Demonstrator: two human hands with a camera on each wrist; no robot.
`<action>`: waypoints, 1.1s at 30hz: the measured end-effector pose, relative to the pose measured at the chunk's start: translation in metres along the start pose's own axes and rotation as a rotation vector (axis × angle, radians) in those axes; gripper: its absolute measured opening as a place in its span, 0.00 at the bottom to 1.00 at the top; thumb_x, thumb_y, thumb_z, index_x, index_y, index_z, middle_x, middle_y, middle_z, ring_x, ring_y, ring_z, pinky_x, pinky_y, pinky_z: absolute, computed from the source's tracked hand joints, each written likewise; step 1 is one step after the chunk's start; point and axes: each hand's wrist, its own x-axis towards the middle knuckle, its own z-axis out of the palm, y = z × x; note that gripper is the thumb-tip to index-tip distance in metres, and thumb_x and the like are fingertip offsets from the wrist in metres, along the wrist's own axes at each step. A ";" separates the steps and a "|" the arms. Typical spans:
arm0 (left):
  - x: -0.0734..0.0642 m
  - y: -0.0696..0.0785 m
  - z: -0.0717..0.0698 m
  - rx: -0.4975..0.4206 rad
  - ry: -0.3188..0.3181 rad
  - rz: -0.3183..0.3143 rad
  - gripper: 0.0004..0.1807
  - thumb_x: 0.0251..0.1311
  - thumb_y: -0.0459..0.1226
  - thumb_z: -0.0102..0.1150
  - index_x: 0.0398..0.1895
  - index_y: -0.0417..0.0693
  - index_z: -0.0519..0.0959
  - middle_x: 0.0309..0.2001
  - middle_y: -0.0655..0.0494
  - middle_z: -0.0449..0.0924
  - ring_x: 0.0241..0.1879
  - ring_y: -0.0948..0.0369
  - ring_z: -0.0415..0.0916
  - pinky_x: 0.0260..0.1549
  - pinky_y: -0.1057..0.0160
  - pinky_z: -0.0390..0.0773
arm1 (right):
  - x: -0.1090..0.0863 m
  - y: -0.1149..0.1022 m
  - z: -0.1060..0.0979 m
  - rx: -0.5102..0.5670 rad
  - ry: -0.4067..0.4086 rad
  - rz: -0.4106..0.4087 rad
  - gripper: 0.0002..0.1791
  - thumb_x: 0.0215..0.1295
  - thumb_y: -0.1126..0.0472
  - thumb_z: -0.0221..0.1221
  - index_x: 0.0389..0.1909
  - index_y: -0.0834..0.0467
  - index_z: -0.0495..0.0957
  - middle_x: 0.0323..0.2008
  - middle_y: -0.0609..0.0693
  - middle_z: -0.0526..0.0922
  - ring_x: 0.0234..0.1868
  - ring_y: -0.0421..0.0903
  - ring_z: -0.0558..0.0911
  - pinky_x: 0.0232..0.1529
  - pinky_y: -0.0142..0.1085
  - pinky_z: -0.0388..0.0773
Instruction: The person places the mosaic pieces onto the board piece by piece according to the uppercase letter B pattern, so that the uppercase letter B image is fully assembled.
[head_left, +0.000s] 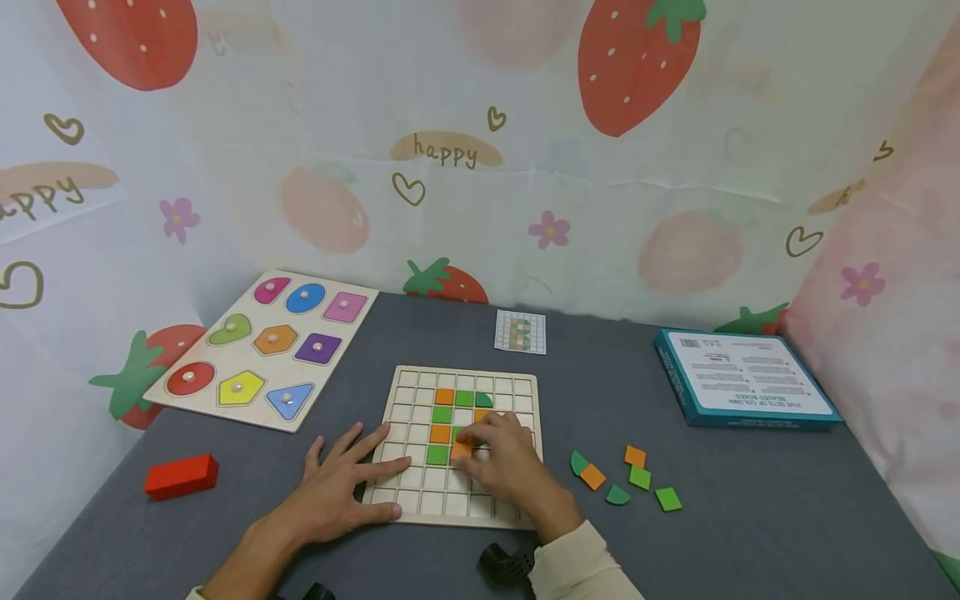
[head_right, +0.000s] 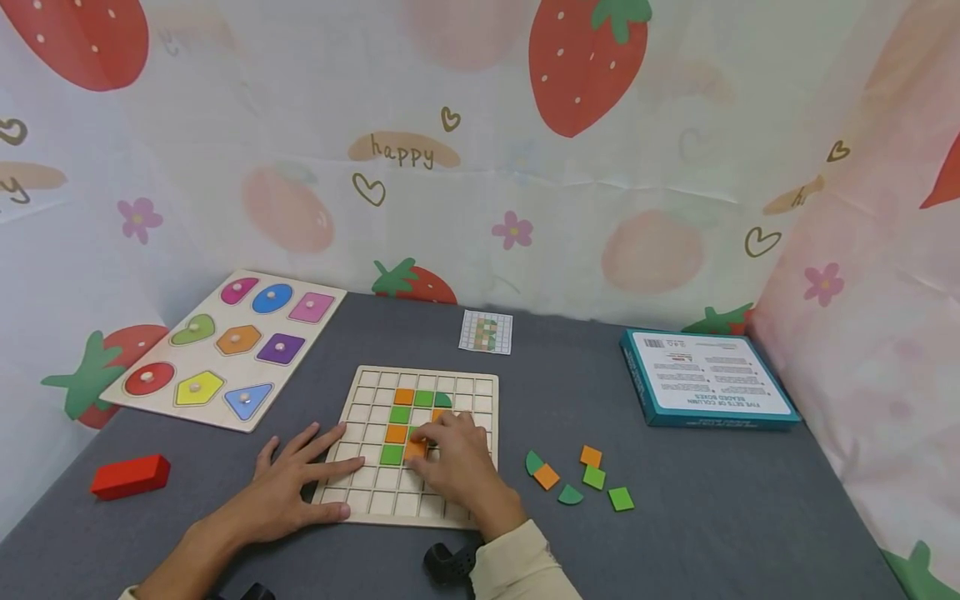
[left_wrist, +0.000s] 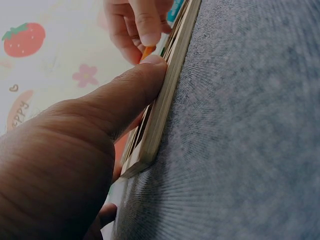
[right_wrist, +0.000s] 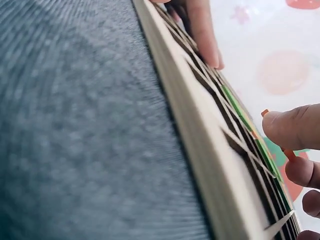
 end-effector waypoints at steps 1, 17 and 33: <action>0.000 0.000 0.000 0.000 0.001 0.000 0.35 0.51 0.64 0.62 0.63 0.66 0.76 0.73 0.50 0.55 0.70 0.38 0.43 0.55 0.27 0.31 | 0.000 0.000 0.001 -0.006 -0.007 0.004 0.12 0.57 0.56 0.69 0.42 0.52 0.86 0.36 0.43 0.77 0.39 0.44 0.70 0.41 0.44 0.66; -0.001 0.001 -0.001 0.000 0.005 0.006 0.35 0.52 0.64 0.61 0.63 0.65 0.76 0.73 0.50 0.55 0.70 0.37 0.43 0.55 0.27 0.31 | -0.001 -0.001 0.000 -0.021 -0.032 0.032 0.14 0.56 0.56 0.69 0.45 0.51 0.85 0.36 0.44 0.76 0.37 0.43 0.68 0.41 0.44 0.65; -0.001 0.002 -0.001 -0.008 0.006 0.001 0.35 0.51 0.64 0.62 0.63 0.65 0.77 0.73 0.51 0.55 0.70 0.37 0.43 0.55 0.27 0.31 | -0.012 -0.004 -0.040 0.060 0.093 -0.078 0.15 0.55 0.63 0.70 0.44 0.58 0.84 0.37 0.49 0.77 0.40 0.47 0.69 0.44 0.52 0.63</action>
